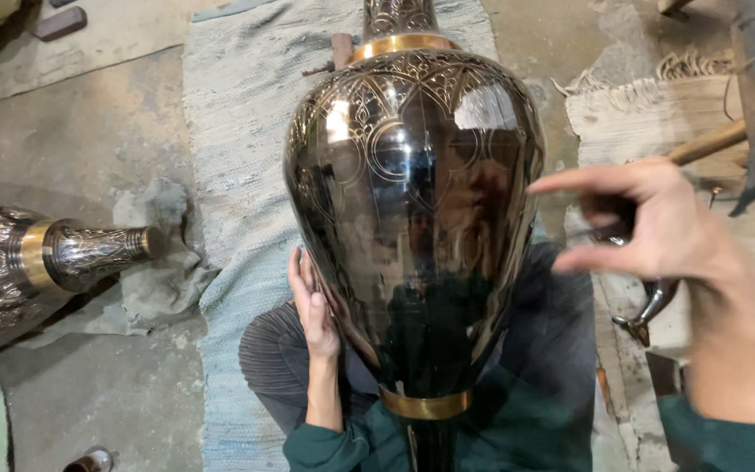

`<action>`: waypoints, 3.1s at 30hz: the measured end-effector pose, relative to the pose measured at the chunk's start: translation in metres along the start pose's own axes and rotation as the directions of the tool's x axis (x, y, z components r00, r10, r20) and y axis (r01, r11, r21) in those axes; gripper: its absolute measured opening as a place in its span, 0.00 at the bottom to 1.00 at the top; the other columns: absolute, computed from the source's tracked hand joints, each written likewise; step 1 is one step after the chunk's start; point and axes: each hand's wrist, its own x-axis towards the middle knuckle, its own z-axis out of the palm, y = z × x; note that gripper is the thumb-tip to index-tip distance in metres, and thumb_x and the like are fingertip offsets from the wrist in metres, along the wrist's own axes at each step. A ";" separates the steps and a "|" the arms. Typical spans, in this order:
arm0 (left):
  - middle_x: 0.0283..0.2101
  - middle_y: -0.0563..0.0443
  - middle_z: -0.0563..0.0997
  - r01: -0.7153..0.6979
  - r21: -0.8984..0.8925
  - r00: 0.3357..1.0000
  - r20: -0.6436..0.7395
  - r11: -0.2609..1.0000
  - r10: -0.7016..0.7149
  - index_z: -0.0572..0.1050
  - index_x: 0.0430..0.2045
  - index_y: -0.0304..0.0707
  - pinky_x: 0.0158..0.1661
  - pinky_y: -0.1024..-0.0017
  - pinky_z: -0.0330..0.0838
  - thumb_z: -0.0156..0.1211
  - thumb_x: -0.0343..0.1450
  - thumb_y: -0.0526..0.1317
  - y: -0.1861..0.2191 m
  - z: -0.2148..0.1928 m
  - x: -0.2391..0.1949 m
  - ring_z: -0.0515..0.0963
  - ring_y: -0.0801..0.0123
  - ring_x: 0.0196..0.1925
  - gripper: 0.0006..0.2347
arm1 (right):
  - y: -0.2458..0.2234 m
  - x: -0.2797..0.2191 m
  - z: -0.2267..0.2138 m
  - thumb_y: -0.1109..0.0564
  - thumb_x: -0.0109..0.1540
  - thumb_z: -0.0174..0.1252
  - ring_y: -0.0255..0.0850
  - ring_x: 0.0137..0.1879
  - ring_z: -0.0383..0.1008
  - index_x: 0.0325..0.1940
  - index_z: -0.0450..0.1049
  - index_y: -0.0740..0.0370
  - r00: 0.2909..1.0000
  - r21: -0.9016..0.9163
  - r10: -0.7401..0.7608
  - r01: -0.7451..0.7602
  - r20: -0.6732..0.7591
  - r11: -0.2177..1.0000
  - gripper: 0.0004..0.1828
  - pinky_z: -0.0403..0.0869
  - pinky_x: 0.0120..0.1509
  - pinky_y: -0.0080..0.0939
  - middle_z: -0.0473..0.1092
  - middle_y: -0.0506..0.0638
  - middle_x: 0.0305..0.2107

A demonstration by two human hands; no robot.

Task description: The person uses a small engraving tool to carve decorative lines into the surface of a large dark metal vase. They hold the vase steady with one hand while carefully tracing patterns with the other.

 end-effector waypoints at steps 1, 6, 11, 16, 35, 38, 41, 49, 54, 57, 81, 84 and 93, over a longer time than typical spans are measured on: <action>0.77 0.31 0.51 -0.007 0.060 1.000 0.003 0.998 0.007 0.40 0.74 0.27 0.75 0.59 0.44 0.54 0.71 0.61 0.009 0.005 0.003 0.52 0.52 0.80 0.45 | 0.019 -0.006 0.016 0.49 0.54 0.75 0.28 0.22 0.54 0.58 0.80 0.57 0.974 0.173 0.063 -0.024 -0.219 0.985 0.29 0.54 0.27 0.32 0.59 0.40 0.16; 0.76 0.29 0.54 0.001 0.183 0.999 0.045 0.983 -0.010 0.42 0.74 0.24 0.75 0.59 0.44 0.52 0.70 0.66 0.038 0.024 0.025 0.54 0.50 0.79 0.48 | 0.133 0.021 0.082 0.48 0.70 0.62 0.26 0.22 0.56 0.62 0.78 0.61 0.624 0.607 0.532 -0.113 -0.573 0.787 0.20 0.57 0.26 0.30 0.61 0.36 0.22; 0.78 0.35 0.51 0.004 0.246 0.999 0.033 0.969 -0.013 0.41 0.75 0.25 0.75 0.59 0.42 0.52 0.70 0.68 0.036 0.025 0.027 0.50 0.53 0.81 0.49 | 0.183 0.048 0.111 0.40 0.77 0.55 0.34 0.26 0.65 0.45 0.74 0.76 0.624 0.740 0.643 -0.149 -0.444 0.655 0.30 0.64 0.29 0.37 0.71 0.45 0.26; 0.74 0.37 0.57 0.116 0.028 0.990 0.083 0.993 -0.118 0.46 0.73 0.33 0.71 0.58 0.54 0.52 0.71 0.65 0.001 -0.008 0.027 0.59 0.54 0.75 0.43 | 0.135 0.047 0.100 0.42 0.74 0.52 0.37 0.31 0.67 0.61 0.79 0.64 0.580 0.526 0.592 -0.304 -0.559 0.794 0.25 0.65 0.37 0.41 0.72 0.49 0.27; 0.75 0.30 0.59 -0.116 0.507 0.988 -0.031 0.854 0.153 0.52 0.72 0.27 0.74 0.56 0.57 0.60 0.69 0.65 0.060 0.039 0.003 0.63 0.43 0.77 0.45 | -0.101 -0.038 0.082 0.61 0.57 0.68 0.32 0.25 0.71 0.62 0.76 0.61 0.727 0.269 0.569 -0.501 -0.385 0.822 0.28 0.71 0.27 0.31 0.74 0.49 0.25; 0.78 0.28 0.52 -0.346 0.790 0.926 0.201 0.506 0.320 0.53 0.73 0.36 0.78 0.45 0.45 0.71 0.62 0.59 0.109 0.091 0.000 0.50 0.38 0.82 0.47 | -0.127 -0.038 0.098 0.61 0.52 0.72 0.30 0.30 0.76 0.62 0.72 0.64 0.741 0.145 0.495 -0.486 -0.453 0.862 0.33 0.74 0.33 0.31 0.78 0.48 0.27; 0.76 0.25 0.48 -0.358 0.834 0.932 0.291 0.419 0.217 0.53 0.71 0.39 0.72 0.33 0.38 0.77 0.56 0.57 0.128 0.131 0.008 0.46 0.32 0.79 0.51 | -0.141 -0.031 0.104 0.61 0.50 0.72 0.32 0.29 0.80 0.53 0.73 0.63 0.755 0.062 0.480 -0.509 -0.446 0.859 0.28 0.76 0.32 0.33 0.79 0.50 0.27; 0.77 0.27 0.47 -0.353 0.826 0.932 0.268 0.440 0.245 0.49 0.73 0.40 0.72 0.30 0.38 0.79 0.55 0.58 0.125 0.133 0.012 0.46 0.31 0.80 0.54 | -0.155 -0.021 0.110 0.63 0.52 0.71 0.35 0.32 0.81 0.47 0.78 0.63 0.776 -0.063 0.397 -0.486 -0.491 0.872 0.20 0.75 0.34 0.35 0.77 0.52 0.26; 0.77 0.28 0.47 -0.347 0.823 0.934 0.259 0.449 0.247 0.49 0.73 0.39 0.72 0.30 0.39 0.80 0.54 0.58 0.120 0.130 0.009 0.47 0.31 0.80 0.55 | -0.159 -0.020 0.109 0.64 0.53 0.70 0.36 0.33 0.79 0.47 0.79 0.64 0.814 -0.175 0.286 -0.422 -0.506 0.890 0.18 0.74 0.35 0.35 0.76 0.51 0.28; 0.77 0.28 0.47 -0.346 0.820 0.934 0.257 0.455 0.248 0.49 0.73 0.40 0.72 0.30 0.39 0.80 0.54 0.58 0.119 0.129 0.009 0.47 0.31 0.80 0.55 | -0.159 -0.019 0.109 0.64 0.52 0.71 0.36 0.29 0.77 0.46 0.80 0.64 0.813 -0.189 0.297 -0.437 -0.501 0.880 0.19 0.72 0.32 0.35 0.75 0.51 0.26; 0.78 0.29 0.48 -0.349 0.805 0.930 0.237 0.479 0.281 0.50 0.73 0.38 0.74 0.33 0.39 0.81 0.55 0.56 0.119 0.129 0.006 0.47 0.32 0.80 0.54 | -0.170 -0.009 0.094 0.63 0.52 0.71 0.47 0.28 0.74 0.48 0.81 0.62 0.898 -0.348 0.205 -0.349 -0.389 0.870 0.20 0.71 0.30 0.42 0.74 0.53 0.28; 0.77 0.29 0.48 -0.339 0.806 0.935 0.231 0.485 0.269 0.51 0.72 0.38 0.73 0.32 0.39 0.81 0.54 0.56 0.118 0.129 0.006 0.47 0.32 0.80 0.54 | -0.171 -0.010 0.096 0.63 0.52 0.70 0.47 0.28 0.74 0.48 0.80 0.62 0.898 -0.354 0.193 -0.343 -0.396 0.870 0.19 0.71 0.31 0.42 0.74 0.53 0.28; 0.77 0.29 0.48 -0.333 0.809 0.937 0.228 0.485 0.263 0.50 0.72 0.37 0.73 0.32 0.39 0.81 0.54 0.56 0.117 0.130 0.006 0.47 0.32 0.80 0.54 | -0.171 -0.011 0.100 0.62 0.53 0.70 0.44 0.28 0.75 0.48 0.81 0.62 0.886 -0.346 0.205 -0.363 -0.416 0.865 0.19 0.71 0.30 0.40 0.75 0.51 0.29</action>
